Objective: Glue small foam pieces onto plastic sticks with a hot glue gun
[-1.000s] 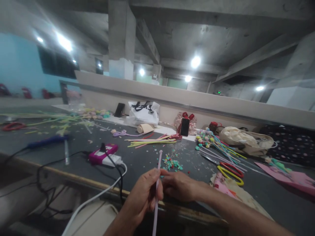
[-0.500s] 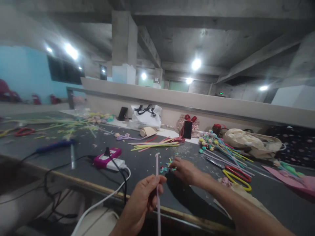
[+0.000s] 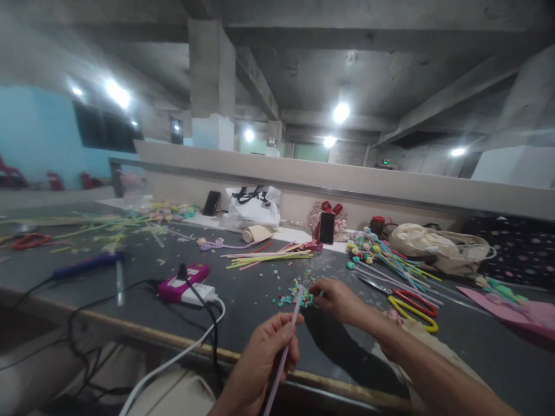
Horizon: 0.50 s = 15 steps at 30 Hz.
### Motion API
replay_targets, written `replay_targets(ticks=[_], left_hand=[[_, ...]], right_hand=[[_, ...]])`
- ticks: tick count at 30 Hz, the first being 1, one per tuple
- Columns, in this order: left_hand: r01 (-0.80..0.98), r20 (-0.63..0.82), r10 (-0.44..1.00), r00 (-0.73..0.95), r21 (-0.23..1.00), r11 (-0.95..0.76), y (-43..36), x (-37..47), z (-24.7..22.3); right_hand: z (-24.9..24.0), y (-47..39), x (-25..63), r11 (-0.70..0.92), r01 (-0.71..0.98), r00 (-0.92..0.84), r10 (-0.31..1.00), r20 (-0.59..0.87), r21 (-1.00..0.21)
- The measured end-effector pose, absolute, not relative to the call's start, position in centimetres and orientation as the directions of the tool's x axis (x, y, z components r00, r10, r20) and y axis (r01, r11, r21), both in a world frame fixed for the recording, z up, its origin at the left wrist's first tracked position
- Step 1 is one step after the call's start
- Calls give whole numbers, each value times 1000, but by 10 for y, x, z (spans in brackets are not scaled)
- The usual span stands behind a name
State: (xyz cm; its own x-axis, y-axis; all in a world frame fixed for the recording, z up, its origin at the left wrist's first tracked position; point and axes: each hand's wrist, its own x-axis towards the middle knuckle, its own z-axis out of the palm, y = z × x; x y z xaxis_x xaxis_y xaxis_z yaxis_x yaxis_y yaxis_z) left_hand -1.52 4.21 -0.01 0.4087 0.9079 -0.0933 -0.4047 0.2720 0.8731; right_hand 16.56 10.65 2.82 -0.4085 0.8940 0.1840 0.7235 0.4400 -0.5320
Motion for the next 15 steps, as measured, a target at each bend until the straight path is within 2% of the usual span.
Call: replay_targets(ticks=[4, 7, 15], left_hand=[[-377, -122, 886, 448, 872, 310, 39, -14, -3], [-378, -116, 878, 464, 871, 315, 39, -12, -4], [-341, -112, 839, 533, 879, 334, 41, -3, -13]], right_hand=[[39, 96, 166, 318, 589, -374, 922, 98, -742], [42, 87, 161, 229, 473, -373, 927, 41, -851], [41, 91, 153, 144, 228, -408, 912, 40, -963]])
